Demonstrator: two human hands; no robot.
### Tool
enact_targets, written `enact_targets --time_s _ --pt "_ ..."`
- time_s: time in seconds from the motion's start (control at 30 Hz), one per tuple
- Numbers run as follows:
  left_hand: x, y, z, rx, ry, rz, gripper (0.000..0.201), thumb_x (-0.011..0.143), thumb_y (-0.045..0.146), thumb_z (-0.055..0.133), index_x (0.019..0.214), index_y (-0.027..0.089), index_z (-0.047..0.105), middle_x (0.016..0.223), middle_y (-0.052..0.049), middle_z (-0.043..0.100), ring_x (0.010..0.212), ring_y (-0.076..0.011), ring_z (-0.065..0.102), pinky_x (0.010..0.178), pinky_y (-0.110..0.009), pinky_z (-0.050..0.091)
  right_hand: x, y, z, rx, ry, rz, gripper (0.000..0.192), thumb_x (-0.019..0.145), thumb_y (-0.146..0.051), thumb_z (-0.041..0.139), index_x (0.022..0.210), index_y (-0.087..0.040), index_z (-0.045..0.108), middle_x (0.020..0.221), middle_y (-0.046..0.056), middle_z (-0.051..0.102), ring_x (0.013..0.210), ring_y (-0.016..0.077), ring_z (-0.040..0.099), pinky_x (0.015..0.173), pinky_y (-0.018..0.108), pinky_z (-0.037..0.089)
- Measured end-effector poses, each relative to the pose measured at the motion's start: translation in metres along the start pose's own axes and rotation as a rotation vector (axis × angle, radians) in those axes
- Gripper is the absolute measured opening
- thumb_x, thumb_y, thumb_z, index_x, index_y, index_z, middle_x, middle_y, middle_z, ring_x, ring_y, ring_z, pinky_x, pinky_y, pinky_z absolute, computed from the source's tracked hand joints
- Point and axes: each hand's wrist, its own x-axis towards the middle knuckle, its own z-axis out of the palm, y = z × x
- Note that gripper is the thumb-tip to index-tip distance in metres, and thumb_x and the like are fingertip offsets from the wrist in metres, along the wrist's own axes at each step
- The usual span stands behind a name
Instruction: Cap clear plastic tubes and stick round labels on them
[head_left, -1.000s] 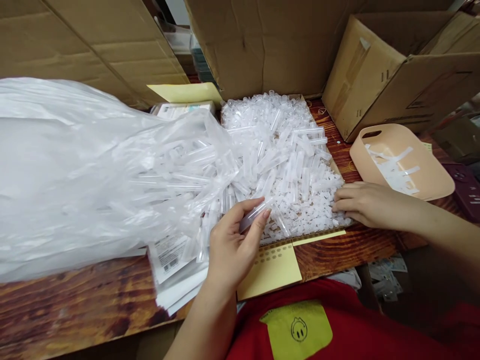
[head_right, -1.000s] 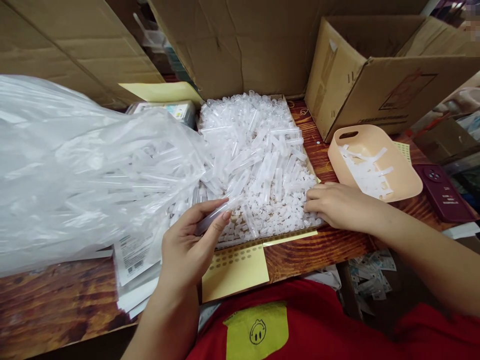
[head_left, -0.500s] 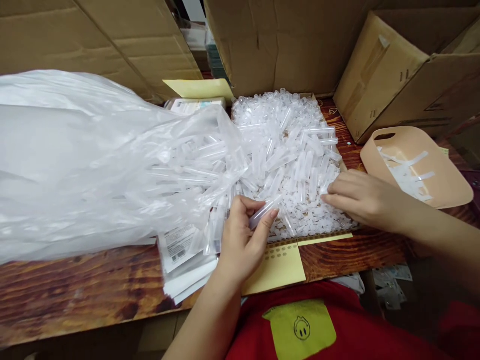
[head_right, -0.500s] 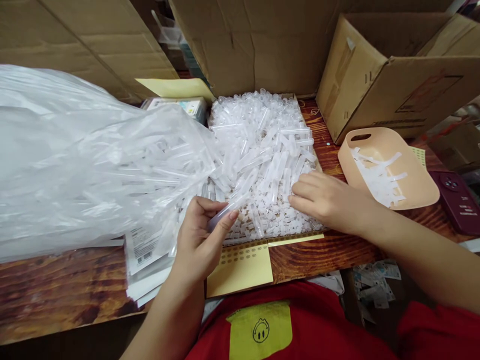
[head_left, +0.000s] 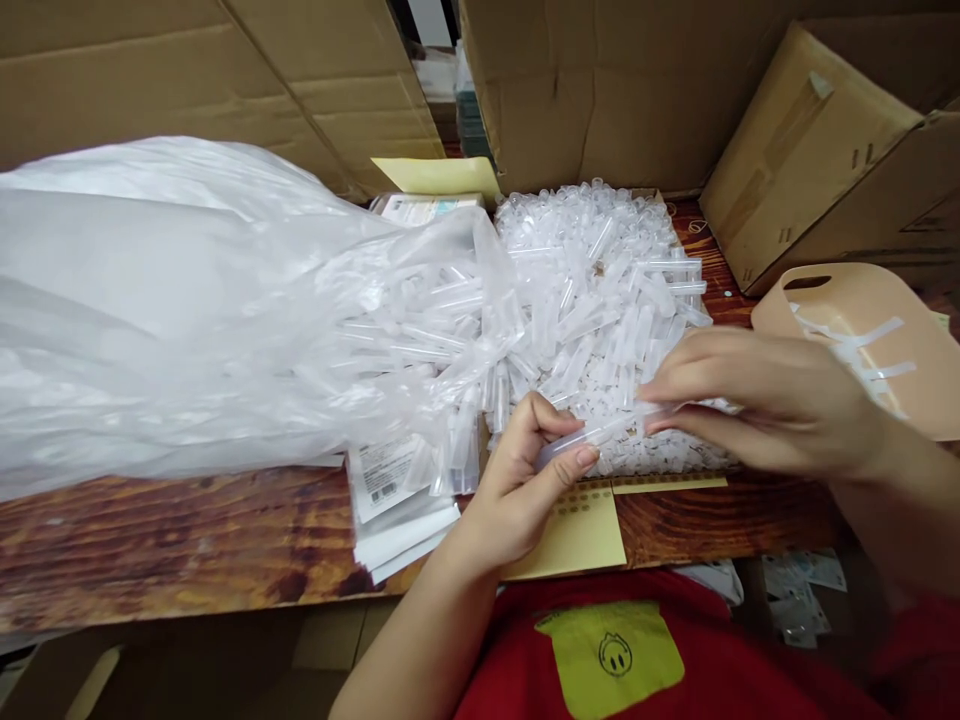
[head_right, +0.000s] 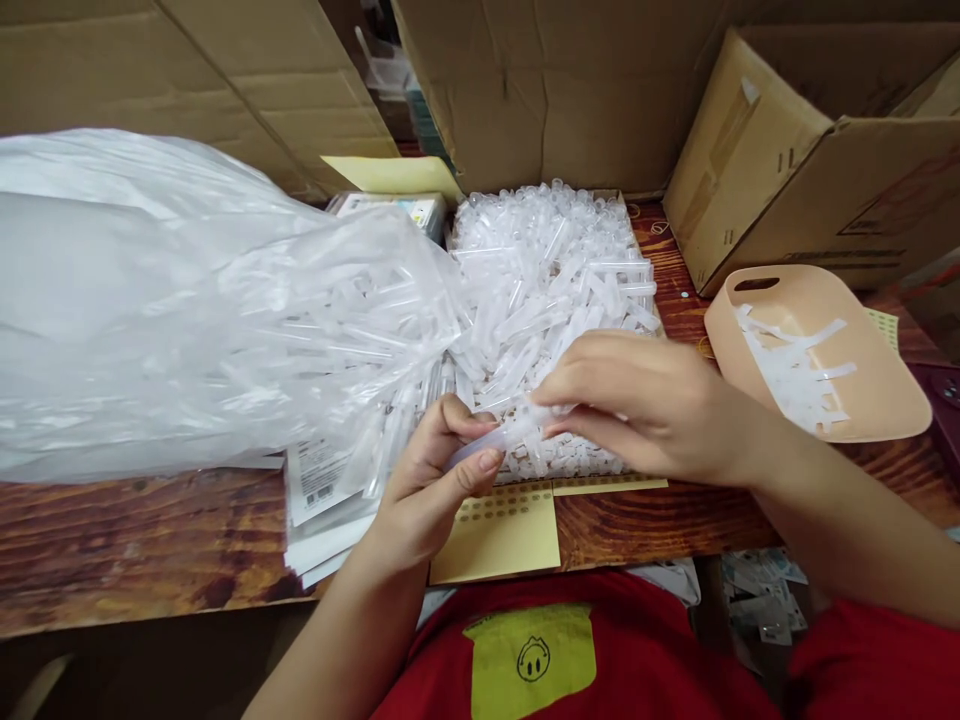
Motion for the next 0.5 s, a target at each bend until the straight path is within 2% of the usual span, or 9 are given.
enact_targets --time_s 0.1,0.27,0.37,0.4,0.43,0.5 --pt "0.0 0.003 0.0 -0.066 -0.002 -0.005 0.029 0.095 0.045 0.071 0.094 0.024 0.051 0.081 0.002 0.05 0.059 -0.0109 0.039 0.057 -0.028 0.033 -0.002 0.0 -0.003 0.022 0.033 0.012 0.014 0.098 -0.016 0.067 0.11 -0.023 0.067 0.092 0.004 0.07 0.084 0.015 0.067 0.076 0.028 0.055" --pt "-0.002 0.005 -0.002 -0.076 -0.091 0.02 0.027 0.097 0.044 0.069 0.095 0.025 0.049 0.083 0.001 0.051 0.062 -0.0115 0.041 0.058 -0.028 0.034 -0.003 0.001 0.016 0.118 0.049 -0.03 0.017 0.098 -0.013 0.063 0.112 -0.023 0.066 0.091 0.005 0.07 0.082 0.0154 0.068 0.076 0.028 0.056" --pt "-0.002 0.004 -0.003 0.04 -0.105 0.097 0.021 0.1 0.039 0.064 0.098 0.025 0.048 0.087 0.0 0.052 0.069 -0.0132 0.046 0.064 -0.029 0.037 -0.002 0.003 0.026 0.106 0.056 -0.032 0.014 0.099 -0.015 0.063 0.111 -0.022 0.066 0.091 0.005 0.071 0.081 0.0155 0.067 0.076 0.029 0.055" --pt "-0.001 0.002 -0.003 0.105 -0.101 0.138 0.018 0.101 0.036 0.062 0.099 0.025 0.048 0.089 -0.001 0.053 0.073 -0.014 0.048 0.066 -0.03 0.038 -0.002 0.004 0.029 0.093 0.058 -0.018 0.007 0.1 -0.017 0.063 0.105 -0.021 0.067 0.087 0.005 0.07 0.078 0.0151 0.065 0.074 0.028 0.054" --pt "-0.001 0.001 -0.003 0.172 -0.095 0.183 0.016 0.102 0.033 0.061 0.1 0.025 0.048 0.09 -0.001 0.053 0.076 -0.0147 0.05 0.068 -0.03 0.039 -0.003 0.006 0.031 0.092 0.056 0.009 0.008 0.102 -0.021 0.061 0.095 -0.02 0.066 0.079 0.003 0.068 0.072 0.0138 0.063 0.069 0.026 0.052" --pt "0.0 -0.001 -0.002 0.271 -0.08 0.247 0.014 0.102 0.03 0.061 0.101 0.024 0.048 0.091 -0.002 0.053 0.079 -0.0155 0.052 0.071 -0.031 0.041 -0.005 0.01 0.033 0.125 0.034 0.096 0.032 0.106 -0.027 0.053 0.075 -0.019 0.058 0.062 -0.002 0.058 0.058 0.01 0.056 0.058 0.022 0.045"
